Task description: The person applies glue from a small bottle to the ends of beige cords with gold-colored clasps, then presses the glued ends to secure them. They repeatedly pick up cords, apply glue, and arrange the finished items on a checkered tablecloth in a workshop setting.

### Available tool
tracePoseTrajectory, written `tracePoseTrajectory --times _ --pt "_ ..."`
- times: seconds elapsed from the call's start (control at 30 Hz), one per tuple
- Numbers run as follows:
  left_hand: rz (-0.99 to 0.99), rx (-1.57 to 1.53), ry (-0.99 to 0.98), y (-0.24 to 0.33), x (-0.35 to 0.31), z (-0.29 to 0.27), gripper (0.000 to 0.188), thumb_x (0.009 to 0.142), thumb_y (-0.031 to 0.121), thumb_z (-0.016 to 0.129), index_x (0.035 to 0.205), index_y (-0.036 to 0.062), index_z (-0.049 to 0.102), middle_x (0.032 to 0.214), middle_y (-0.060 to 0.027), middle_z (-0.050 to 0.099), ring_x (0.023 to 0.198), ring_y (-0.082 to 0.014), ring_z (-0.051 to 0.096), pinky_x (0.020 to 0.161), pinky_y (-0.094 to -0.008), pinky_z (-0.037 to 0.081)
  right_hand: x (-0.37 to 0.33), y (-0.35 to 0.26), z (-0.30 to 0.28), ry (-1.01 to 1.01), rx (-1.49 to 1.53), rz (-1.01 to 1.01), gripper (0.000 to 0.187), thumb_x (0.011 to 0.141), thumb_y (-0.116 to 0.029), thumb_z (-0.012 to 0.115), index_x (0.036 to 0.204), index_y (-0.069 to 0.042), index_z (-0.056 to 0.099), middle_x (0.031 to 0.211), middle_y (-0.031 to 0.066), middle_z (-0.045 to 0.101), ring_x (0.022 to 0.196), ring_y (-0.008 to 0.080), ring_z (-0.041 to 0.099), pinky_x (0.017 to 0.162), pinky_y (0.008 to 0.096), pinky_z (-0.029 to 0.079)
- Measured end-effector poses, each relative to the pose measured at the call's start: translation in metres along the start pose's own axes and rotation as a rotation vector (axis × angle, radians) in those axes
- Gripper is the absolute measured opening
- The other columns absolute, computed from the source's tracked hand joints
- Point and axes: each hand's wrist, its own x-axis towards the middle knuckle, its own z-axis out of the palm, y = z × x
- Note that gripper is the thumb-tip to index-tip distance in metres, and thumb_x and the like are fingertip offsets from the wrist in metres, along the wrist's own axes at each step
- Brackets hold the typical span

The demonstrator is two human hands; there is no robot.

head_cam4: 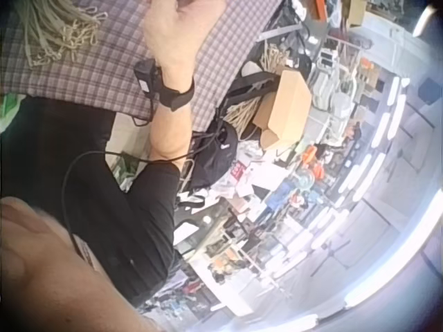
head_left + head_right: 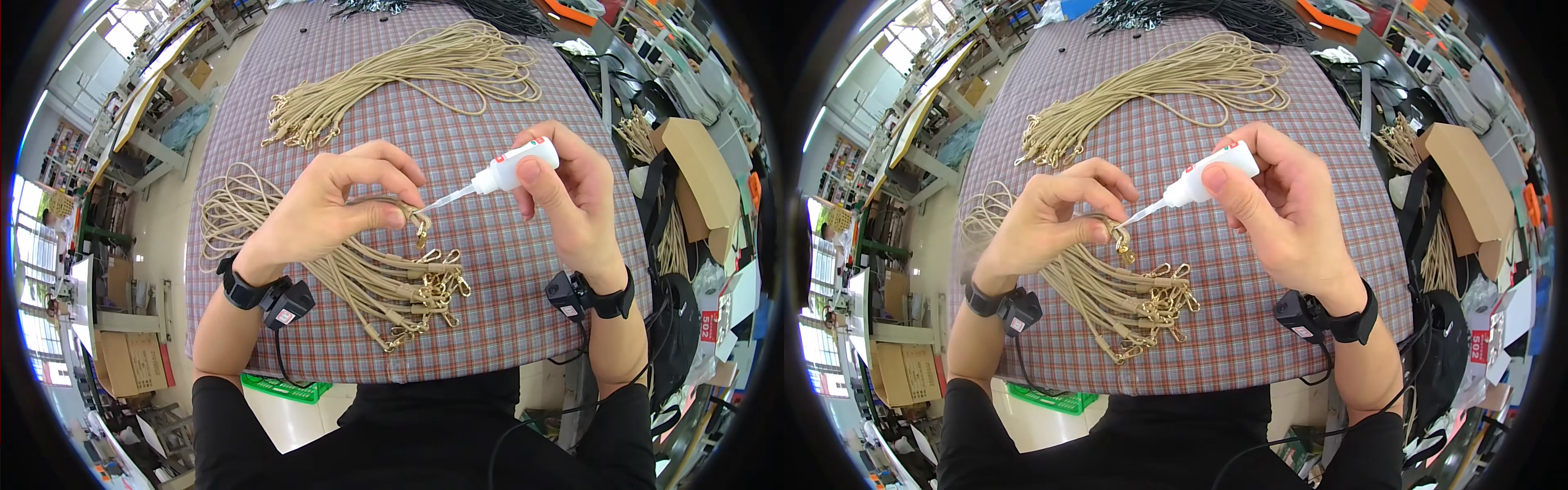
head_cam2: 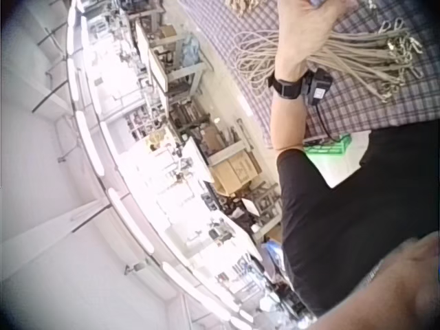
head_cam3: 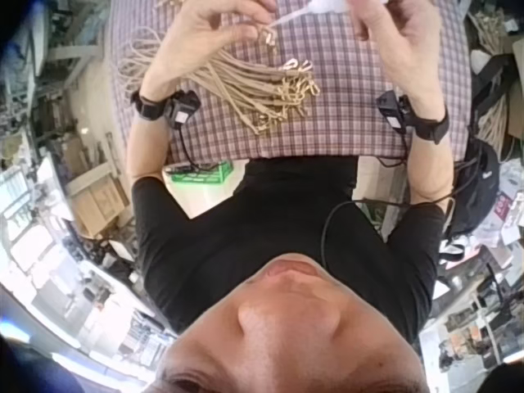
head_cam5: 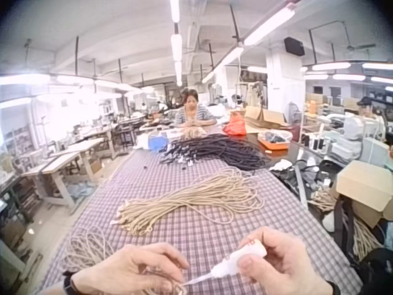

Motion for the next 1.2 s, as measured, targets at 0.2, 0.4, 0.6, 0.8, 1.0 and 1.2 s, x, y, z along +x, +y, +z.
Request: tracePoseTrajectory --times 0.2,0.4,0.6,0.8,1.0,1.2 --pt "0.033 0.011 -0.005 -0.004 0.0 -0.001 0.027 0.087 -0.007 0.08 0.111 0.0032 0.084 0.133 -0.0118 0.07 0.124 -0.0228 0.067 0.104 -0.0356 0.058 -0.001 0.0 0.002 0.003 0.049 -0.001 0.021 0.113 -0.021 0.073 0.114 -0.001 0.067 0.092 -0.001 0.069 0.071 0.0017 0.056 0.061 0.0208 0.045" --pt "-0.005 -0.029 -0.018 -0.002 -0.001 -0.001 0.03 0.087 -0.011 0.079 0.112 0.0033 0.084 0.135 -0.0124 0.069 0.125 -0.0225 0.066 0.102 -0.0341 0.06 0.0 -0.001 0.001 -0.013 -0.012 0.014 0.032 0.114 -0.031 0.072 0.121 0.0 0.067 0.089 0.002 0.069 0.069 0.0057 0.059 0.062 0.0233 0.047" --pt "0.022 -0.018 -0.023 -0.006 0.0 -0.001 0.031 0.086 -0.013 0.078 0.112 0.0029 0.084 0.136 -0.013 0.069 0.125 -0.0223 0.067 0.099 -0.0327 0.061 0.0 0.001 0.001 -0.006 0.0 -0.004 0.032 0.114 -0.031 0.072 0.121 0.0 0.067 0.089 0.0023 0.07 0.069 0.0057 0.059 0.062 0.0236 0.048" --pt "0.015 -0.025 -0.022 -0.005 0.0 -0.001 0.031 0.087 -0.013 0.077 0.113 0.0029 0.084 0.136 -0.013 0.069 0.123 -0.0214 0.068 0.097 -0.0318 0.062 0.001 0.001 0.0 -0.012 -0.004 0.007 0.032 0.114 -0.031 0.072 0.122 0.0 0.068 0.09 0.0026 0.07 0.068 0.0057 0.06 0.061 0.0237 0.048" --pt "0.005 0.01 -0.006 -0.005 0.0 -0.001 0.029 0.087 -0.012 0.079 0.112 0.0024 0.084 0.135 -0.0127 0.069 0.119 -0.0194 0.068 0.094 -0.0307 0.063 0.002 -0.001 0.003 0.013 0.014 0.024 0.028 0.113 -0.026 0.072 0.118 0.001 0.07 0.087 0.0021 0.07 0.068 0.0058 0.06 0.061 0.0235 0.048" --pt "0.094 0.317 0.176 -0.018 0.003 0.0 0.025 0.086 -0.007 0.083 0.109 0.0019 0.084 0.124 -0.0093 0.075 0.115 -0.0202 0.07 0.101 -0.0357 0.058 0.017 0.008 -0.028 0.049 0.033 0.107 0.031 0.113 -0.029 0.07 0.106 0.001 0.074 0.078 -0.0004 0.065 0.064 0.0071 0.057 0.06 0.0241 0.045"
